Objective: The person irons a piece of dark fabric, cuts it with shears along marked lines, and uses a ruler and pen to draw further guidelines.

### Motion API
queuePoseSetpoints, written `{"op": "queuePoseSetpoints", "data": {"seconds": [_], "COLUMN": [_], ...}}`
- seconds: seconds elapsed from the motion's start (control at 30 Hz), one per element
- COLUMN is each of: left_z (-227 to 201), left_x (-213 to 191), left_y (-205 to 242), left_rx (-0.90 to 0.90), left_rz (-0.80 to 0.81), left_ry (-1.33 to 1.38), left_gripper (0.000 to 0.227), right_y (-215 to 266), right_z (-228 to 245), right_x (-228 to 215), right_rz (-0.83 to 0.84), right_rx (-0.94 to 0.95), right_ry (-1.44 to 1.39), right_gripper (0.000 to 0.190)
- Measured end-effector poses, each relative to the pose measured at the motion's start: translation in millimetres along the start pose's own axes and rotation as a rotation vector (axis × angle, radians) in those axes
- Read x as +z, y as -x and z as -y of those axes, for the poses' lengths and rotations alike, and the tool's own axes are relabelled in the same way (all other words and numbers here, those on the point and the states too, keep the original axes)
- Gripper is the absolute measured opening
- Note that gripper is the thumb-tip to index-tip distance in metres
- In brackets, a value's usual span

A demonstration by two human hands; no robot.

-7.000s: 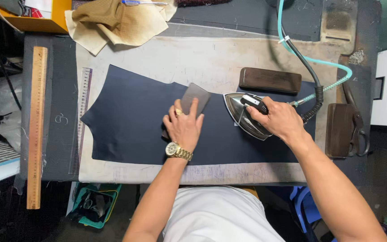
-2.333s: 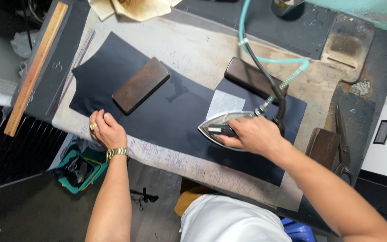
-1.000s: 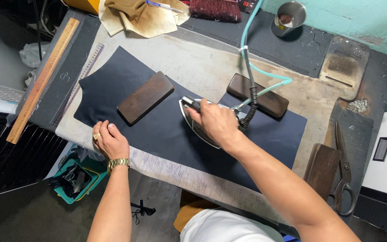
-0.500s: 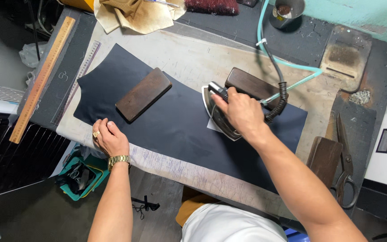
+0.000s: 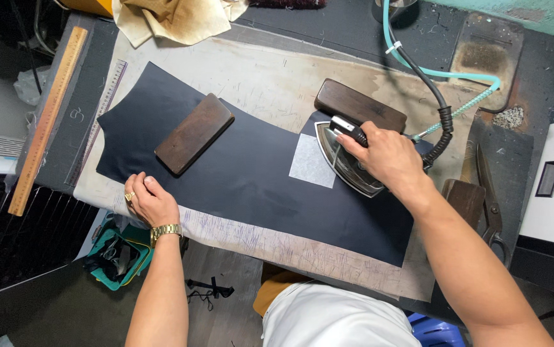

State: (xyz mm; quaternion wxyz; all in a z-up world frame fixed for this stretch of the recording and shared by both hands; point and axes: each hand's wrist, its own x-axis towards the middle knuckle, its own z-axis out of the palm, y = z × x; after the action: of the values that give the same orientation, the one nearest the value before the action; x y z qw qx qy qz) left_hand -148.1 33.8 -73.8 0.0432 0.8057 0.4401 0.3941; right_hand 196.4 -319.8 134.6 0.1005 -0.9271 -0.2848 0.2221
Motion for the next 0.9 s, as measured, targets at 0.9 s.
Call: {"op": "queuePoseSetpoints", "data": {"seconds": [0.9], "left_z": [-8.7], "left_x": [-6.6], "left_y": [-1.3], "left_rx": [0.014], "left_rz": [0.013], "left_ry": [-0.014], "left_gripper": [0.022], "right_y": [-53.1], "right_z": [80.9], "right_x": [3.4], "right_rz": [0.191], "right_rx": [-0.189], "right_ry": [-0.089], "right_gripper": [0.052]}}
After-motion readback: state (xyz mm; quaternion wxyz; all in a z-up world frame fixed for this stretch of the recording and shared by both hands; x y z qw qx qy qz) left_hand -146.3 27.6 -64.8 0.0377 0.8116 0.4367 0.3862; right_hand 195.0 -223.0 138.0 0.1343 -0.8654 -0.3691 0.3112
